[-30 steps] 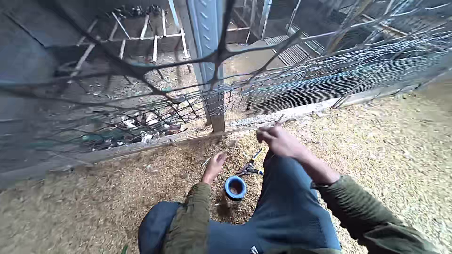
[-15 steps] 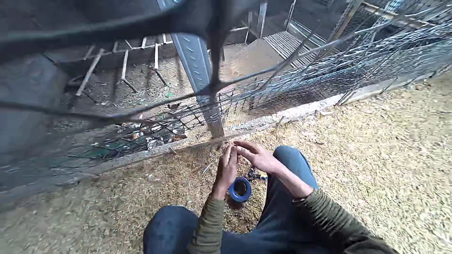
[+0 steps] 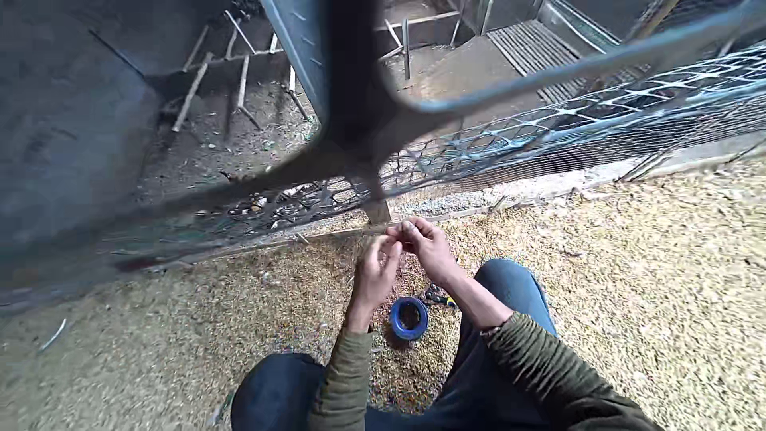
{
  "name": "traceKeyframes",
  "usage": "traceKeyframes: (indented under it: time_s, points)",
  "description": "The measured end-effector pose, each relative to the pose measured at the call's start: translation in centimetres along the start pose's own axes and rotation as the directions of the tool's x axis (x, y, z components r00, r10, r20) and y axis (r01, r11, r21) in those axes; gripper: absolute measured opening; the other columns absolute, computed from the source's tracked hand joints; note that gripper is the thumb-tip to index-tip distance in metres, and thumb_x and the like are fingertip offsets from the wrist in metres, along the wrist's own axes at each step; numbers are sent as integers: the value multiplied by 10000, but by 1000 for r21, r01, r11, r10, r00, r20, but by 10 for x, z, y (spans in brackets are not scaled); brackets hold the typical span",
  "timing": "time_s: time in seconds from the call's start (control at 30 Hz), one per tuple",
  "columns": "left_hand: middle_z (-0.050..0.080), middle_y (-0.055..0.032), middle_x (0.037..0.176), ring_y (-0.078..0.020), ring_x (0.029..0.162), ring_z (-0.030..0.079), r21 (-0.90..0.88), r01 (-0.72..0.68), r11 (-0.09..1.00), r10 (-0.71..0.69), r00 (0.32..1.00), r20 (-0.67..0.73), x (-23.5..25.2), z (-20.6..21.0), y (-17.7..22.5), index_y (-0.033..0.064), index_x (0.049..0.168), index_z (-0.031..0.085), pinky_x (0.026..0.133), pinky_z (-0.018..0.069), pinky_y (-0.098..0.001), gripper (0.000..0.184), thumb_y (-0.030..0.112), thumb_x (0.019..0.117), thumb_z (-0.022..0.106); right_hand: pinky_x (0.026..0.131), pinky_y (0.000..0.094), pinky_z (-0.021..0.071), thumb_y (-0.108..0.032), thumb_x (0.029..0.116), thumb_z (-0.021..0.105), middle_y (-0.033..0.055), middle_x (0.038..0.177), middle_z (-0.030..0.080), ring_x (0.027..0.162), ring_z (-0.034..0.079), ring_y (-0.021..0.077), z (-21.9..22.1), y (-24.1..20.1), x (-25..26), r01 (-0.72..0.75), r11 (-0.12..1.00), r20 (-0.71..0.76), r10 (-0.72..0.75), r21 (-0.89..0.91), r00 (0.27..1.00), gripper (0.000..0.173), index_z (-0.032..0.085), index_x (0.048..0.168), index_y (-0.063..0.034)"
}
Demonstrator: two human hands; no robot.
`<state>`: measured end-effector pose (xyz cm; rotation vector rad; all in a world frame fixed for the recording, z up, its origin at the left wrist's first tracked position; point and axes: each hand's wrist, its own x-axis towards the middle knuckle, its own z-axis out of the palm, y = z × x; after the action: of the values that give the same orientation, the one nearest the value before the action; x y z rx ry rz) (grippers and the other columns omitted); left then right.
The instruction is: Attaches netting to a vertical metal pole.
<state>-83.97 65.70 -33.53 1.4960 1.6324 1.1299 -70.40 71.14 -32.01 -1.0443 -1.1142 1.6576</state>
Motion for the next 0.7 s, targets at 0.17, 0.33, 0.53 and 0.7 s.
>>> traceKeyframes:
  time_s: [0.17,0.33,0.53,0.7]
  points:
    - [633,-207,1190,-225,1041,664,15,117,993,-102,918,-383,33,-15,21,-72,1372,461,893,557,-375,438,172,1031,584,518,264,522,-183,1123,408,32,703,557,506,528,97,-1,-9,44,-176,983,-14,175,-47,984,262,587,1114,7]
    - [608,-230,1325,-260,1153,652,149,129,980,-52,899,-435,82,-25,21,-59,1436,450,982,541,-418,463,58,1008,583,526,269,411,-248,1094,491,5,685,523,531,441,84,1,-10,84,-162,959,-14,163,-234,987,309,690,1007,-28]
    - [628,-230,1284,-302,1104,661,245,115,963,2,902,-432,118,-35,20,-49,1379,517,967,537,-482,375,113,1042,547,444,232,351,-197,1076,500,-26,594,466,451,384,62,6,-16,109,-191,965,57,204,-177,977,280,657,910,-35]
    - [627,-247,1290,-346,1179,637,277,135,951,3,894,-447,146,-41,22,-68,1360,527,1030,508,-505,357,127,1061,505,414,226,314,-164,1068,493,-36,552,447,425,357,52,6,-14,123,-163,985,73,166,-50,983,301,640,838,-40]
